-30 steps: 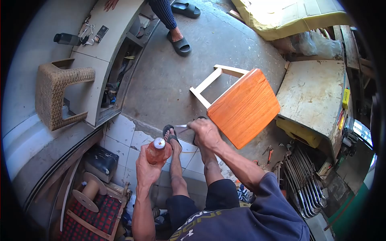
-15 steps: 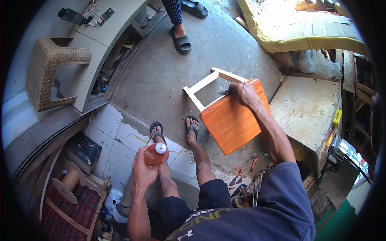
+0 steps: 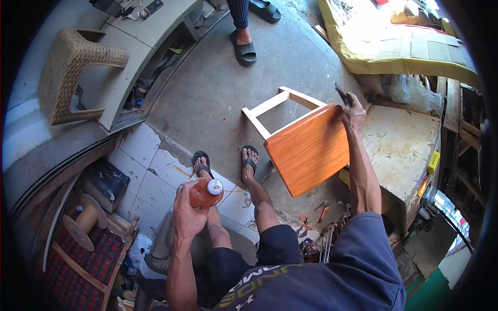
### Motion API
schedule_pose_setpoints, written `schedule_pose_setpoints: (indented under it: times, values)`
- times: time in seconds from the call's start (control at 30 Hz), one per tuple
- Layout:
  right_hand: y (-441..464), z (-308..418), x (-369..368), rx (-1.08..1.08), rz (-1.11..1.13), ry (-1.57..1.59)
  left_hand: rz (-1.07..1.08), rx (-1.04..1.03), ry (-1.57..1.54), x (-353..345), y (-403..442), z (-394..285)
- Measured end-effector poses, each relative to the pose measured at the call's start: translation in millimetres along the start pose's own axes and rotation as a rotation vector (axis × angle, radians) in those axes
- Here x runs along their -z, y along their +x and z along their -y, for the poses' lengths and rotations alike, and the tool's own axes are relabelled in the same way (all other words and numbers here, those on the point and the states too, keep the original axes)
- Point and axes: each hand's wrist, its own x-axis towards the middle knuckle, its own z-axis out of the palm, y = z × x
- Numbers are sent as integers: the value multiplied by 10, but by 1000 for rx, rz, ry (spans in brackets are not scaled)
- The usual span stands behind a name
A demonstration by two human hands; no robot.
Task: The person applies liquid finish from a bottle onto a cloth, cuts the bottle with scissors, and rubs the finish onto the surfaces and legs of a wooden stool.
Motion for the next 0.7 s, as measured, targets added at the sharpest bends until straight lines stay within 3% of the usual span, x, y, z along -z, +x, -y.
schedule_pose_setpoints:
  times: [0.07, 0.1, 0.13, 0.2, 0.23, 0.3, 0.43, 0.5, 0.53, 0.57, 0.67, 0.7]
  values:
    - [210, -683, -204, -10, -5, -166, -13, -6, 18, -23, -8, 30]
    - [-26, -407, -194, -138, 73, -229, -15, -3, -1, -11, -27, 31]
    - [-309, -331, -323, -56, -61, -178, -22, -9, -21, -13, -18, 27]
    - [-975, 230, -383, -155, 62, -151, -29, 26, -45, -33, 2, 12]
    - [-1381, 285, -529, 53, -22, -35, -19, 61, -60, -36, -33, 2]
    - [-2008, 372, -705, 214, 4, -9, -14, 58, -58, -52, -45, -7]
    - [-2585, 601, -651, 509, 227, -49, -21, 66, -101, -124, -44, -43]
    - [-2648, 764, -528, 607, 437, 98, -25, 40, -105, -151, -46, -65]
    - [-2673, 867, -465, 663, 723, 172, -27, 10, -101, -157, -38, -77]
    - [-2696, 923, -406, 658, 720, 171, -22, 7, -100, -149, -77, -114]
    - [-2526, 1058, -392, 646, 225, 185, -33, -14, -113, -124, -88, -157]
    - [-2422, 995, -421, 638, 241, 192, -34, -10, -111, -117, -118, -147]
